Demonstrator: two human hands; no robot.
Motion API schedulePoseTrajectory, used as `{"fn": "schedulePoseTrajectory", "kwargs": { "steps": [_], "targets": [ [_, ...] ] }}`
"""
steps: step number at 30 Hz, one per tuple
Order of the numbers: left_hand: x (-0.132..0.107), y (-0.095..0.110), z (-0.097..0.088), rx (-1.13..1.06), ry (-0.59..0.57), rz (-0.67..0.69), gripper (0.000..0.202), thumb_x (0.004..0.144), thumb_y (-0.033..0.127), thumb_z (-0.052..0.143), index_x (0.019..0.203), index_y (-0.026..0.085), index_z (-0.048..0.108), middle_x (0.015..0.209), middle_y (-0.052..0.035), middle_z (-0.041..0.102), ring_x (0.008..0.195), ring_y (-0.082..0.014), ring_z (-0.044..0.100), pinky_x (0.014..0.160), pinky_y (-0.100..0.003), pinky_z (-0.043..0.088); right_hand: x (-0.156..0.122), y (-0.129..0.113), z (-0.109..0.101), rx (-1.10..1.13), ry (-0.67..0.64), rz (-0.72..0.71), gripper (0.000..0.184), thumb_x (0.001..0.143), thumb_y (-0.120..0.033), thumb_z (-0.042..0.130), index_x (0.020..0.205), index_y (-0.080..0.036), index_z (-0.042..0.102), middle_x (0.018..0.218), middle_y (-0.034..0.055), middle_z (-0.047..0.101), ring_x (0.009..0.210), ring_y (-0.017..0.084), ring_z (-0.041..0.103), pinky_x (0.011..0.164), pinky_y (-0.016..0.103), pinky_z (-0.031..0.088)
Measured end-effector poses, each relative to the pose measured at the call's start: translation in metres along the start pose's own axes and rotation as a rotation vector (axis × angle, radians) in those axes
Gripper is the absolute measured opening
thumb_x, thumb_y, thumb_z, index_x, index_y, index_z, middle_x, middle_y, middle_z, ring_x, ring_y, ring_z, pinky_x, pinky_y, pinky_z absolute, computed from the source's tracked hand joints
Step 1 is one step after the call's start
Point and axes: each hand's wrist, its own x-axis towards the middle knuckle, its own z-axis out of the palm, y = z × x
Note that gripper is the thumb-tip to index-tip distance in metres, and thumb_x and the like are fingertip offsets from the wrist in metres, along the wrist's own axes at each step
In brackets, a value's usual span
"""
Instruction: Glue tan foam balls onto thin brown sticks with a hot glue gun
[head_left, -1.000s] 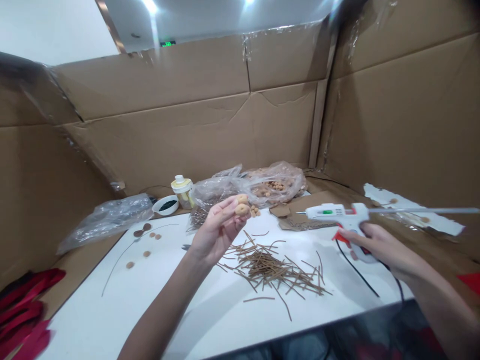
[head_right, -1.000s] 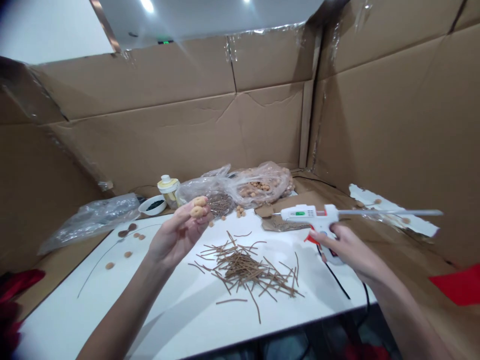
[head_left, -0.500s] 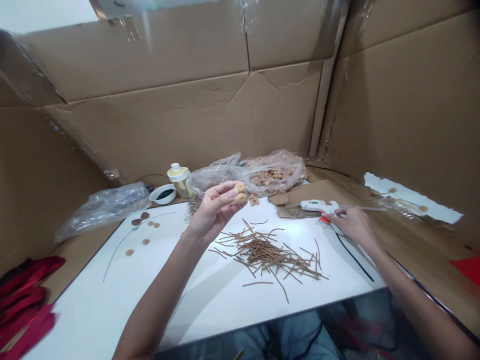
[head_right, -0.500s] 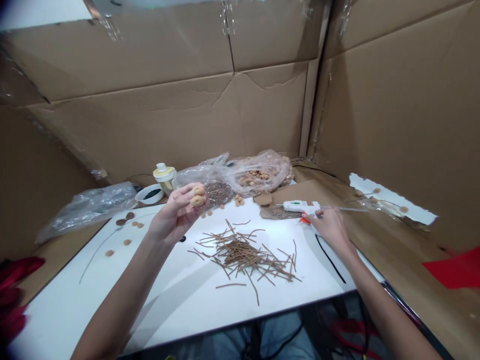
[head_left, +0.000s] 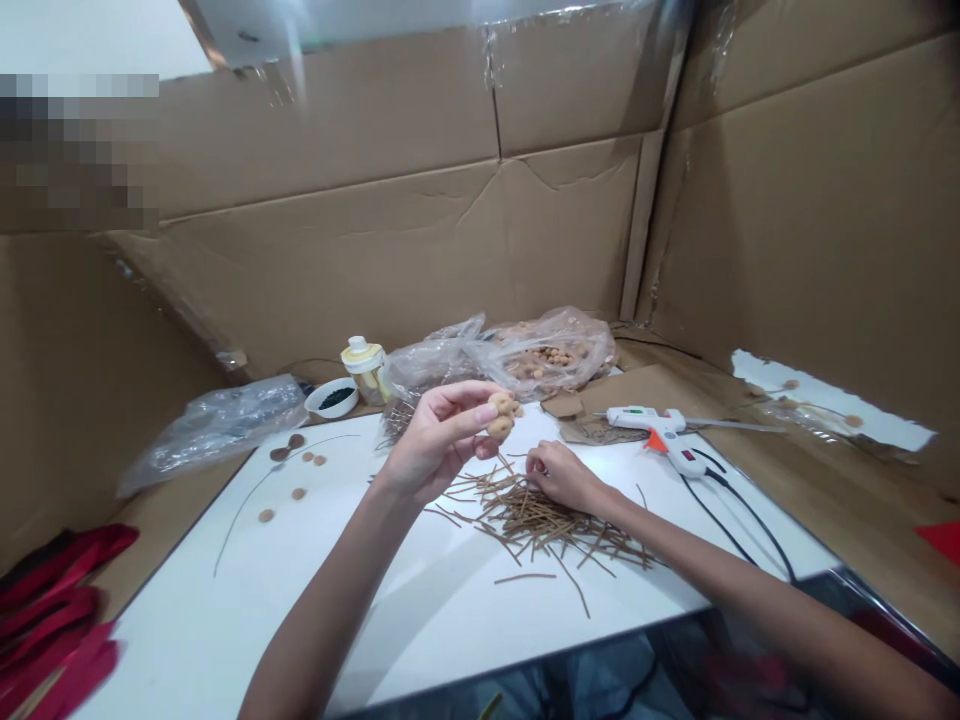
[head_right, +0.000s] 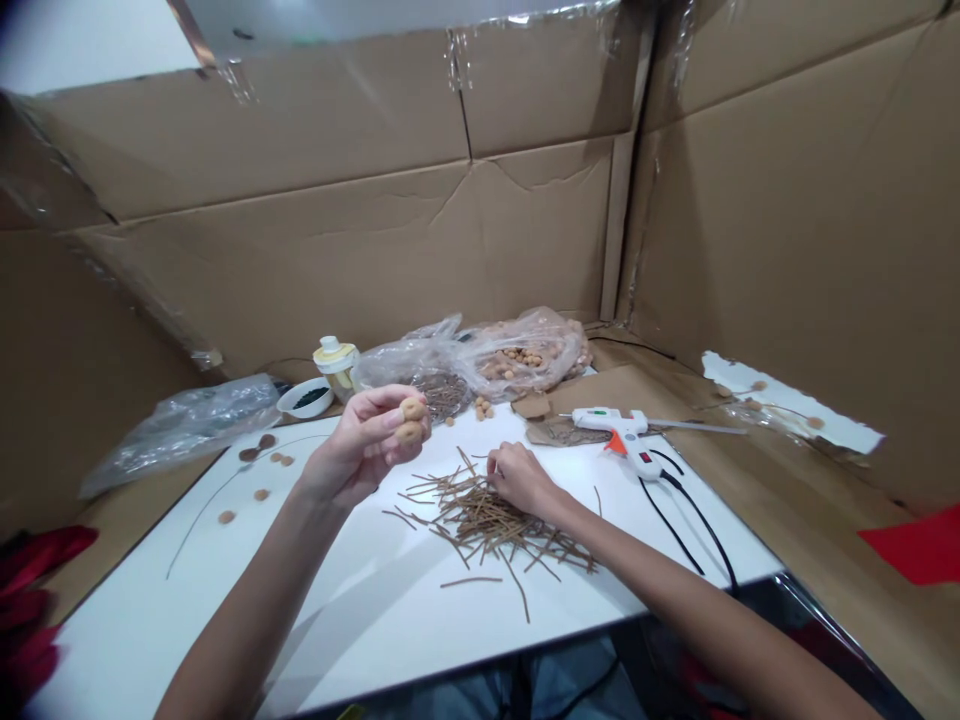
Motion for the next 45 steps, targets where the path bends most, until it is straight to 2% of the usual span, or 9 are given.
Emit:
{"fn": "schedulePoseTrajectory", "kwargs": {
  "steps": [7, 12, 18, 23, 27, 31, 37, 41, 45],
  "targets": [
    [0.0, 0.005, 0.0, -0.003, 0.014, 0.023, 0.021, 0.06, 0.021, 0.084, 0.077, 0.012, 0.075, 0.062, -0.0037, 0.063, 0.05, -0.0064, 0.051, 0.042, -0.015, 0.041, 0.003, 0.004, -0.002, 0.066, -0.046, 0.042, 0.016, 0.09, -0.029, 0.06, 0.084, -0.014, 0.063, 0.087, 0.0023, 0.065, 0.082, 0.015, 0.062, 0.077, 0.035, 0.052],
    [-0.001, 0.007, 0.0, 0.006, 0.023, 0.048, 0.022, 0.059, 0.023, 0.084, 0.075, 0.012, 0.074, 0.063, -0.0033, 0.062, 0.05, -0.0063, 0.05, 0.044, -0.017, 0.042, 0.003, 0.008, -0.005, 0.218, -0.039, 0.028, 0.017, 0.089, -0.029, 0.062, 0.08, -0.014, 0.062, 0.082, 0.0008, 0.063, 0.079, 0.014, 0.061, 0.076, 0.035, 0.051],
    [0.0, 0.007, -0.005, 0.01, 0.0, 0.06, 0.019, 0.063, 0.021, 0.082, 0.079, 0.014, 0.075, 0.064, -0.0028, 0.063, 0.051, -0.0063, 0.051, 0.045, -0.017, 0.042, 0.007, 0.01, -0.014, 0.618, -0.059, 0.065, 0.018, 0.086, -0.024, 0.065, 0.073, -0.013, 0.059, 0.081, 0.0002, 0.065, 0.076, 0.013, 0.063, 0.073, 0.032, 0.052],
    [0.0, 0.007, -0.006, 0.009, -0.009, 0.061, 0.016, 0.066, 0.02, 0.081, 0.08, 0.014, 0.076, 0.065, -0.0025, 0.063, 0.052, -0.0055, 0.051, 0.046, -0.016, 0.042, 0.009, -0.007, -0.021, 1.006, -0.154, 0.097, 0.014, 0.086, -0.018, 0.066, 0.076, -0.012, 0.059, 0.079, -0.0005, 0.067, 0.074, 0.013, 0.066, 0.074, 0.033, 0.055],
    [0.001, 0.008, -0.005, 0.036, 0.0, 0.055, 0.017, 0.064, 0.021, 0.081, 0.078, 0.014, 0.075, 0.065, -0.0025, 0.063, 0.052, -0.006, 0.051, 0.046, -0.017, 0.041, 0.01, -0.018, -0.022, 1.167, -0.203, 0.193, 0.007, 0.084, -0.016, 0.067, 0.083, -0.012, 0.061, 0.078, -0.0008, 0.068, 0.07, 0.012, 0.066, 0.073, 0.032, 0.055],
    [0.002, 0.009, -0.007, 0.077, 0.009, 0.07, 0.015, 0.066, 0.02, 0.08, 0.079, 0.014, 0.075, 0.066, -0.0021, 0.063, 0.052, -0.0058, 0.05, 0.046, -0.017, 0.041, 0.012, -0.017, -0.017, 1.22, -0.15, 0.292, 0.009, 0.082, -0.013, 0.068, 0.089, -0.011, 0.063, 0.08, -0.0009, 0.068, 0.071, 0.012, 0.066, 0.073, 0.031, 0.055],
    [0.002, 0.01, -0.009, 0.083, 0.009, 0.085, 0.015, 0.066, 0.02, 0.08, 0.078, 0.014, 0.075, 0.066, -0.0018, 0.064, 0.053, -0.0059, 0.051, 0.047, -0.017, 0.041, 0.01, -0.017, -0.015, 1.244, -0.053, 0.355, 0.006, 0.078, -0.011, 0.072, 0.079, -0.01, 0.065, 0.08, 0.0, 0.068, 0.075, 0.012, 0.065, 0.076, 0.032, 0.054],
    [0.0, 0.012, -0.009, 0.066, 0.009, 0.087, 0.016, 0.066, 0.019, 0.081, 0.079, 0.014, 0.074, 0.064, -0.001, 0.064, 0.052, -0.0051, 0.051, 0.047, -0.016, 0.041, 0.006, -0.034, -0.029, 1.312, 0.001, 0.305, 0.02, 0.074, -0.026, 0.077, 0.081, -0.01, 0.068, 0.08, 0.0031, 0.069, 0.074, 0.013, 0.065, 0.076, 0.031, 0.053],
    [-0.001, 0.014, -0.01, 0.067, 0.022, 0.087, 0.015, 0.066, 0.019, 0.081, 0.079, 0.014, 0.075, 0.065, -0.0013, 0.064, 0.052, -0.0057, 0.053, 0.047, -0.016, 0.042, 0.003, -0.056, -0.056, 1.346, 0.067, 0.226, 0.038, 0.067, -0.045, 0.079, 0.081, -0.012, 0.069, 0.065, 0.0003, 0.064, 0.055, 0.008, 0.058, 0.058, 0.024, 0.049]
  ]
}}
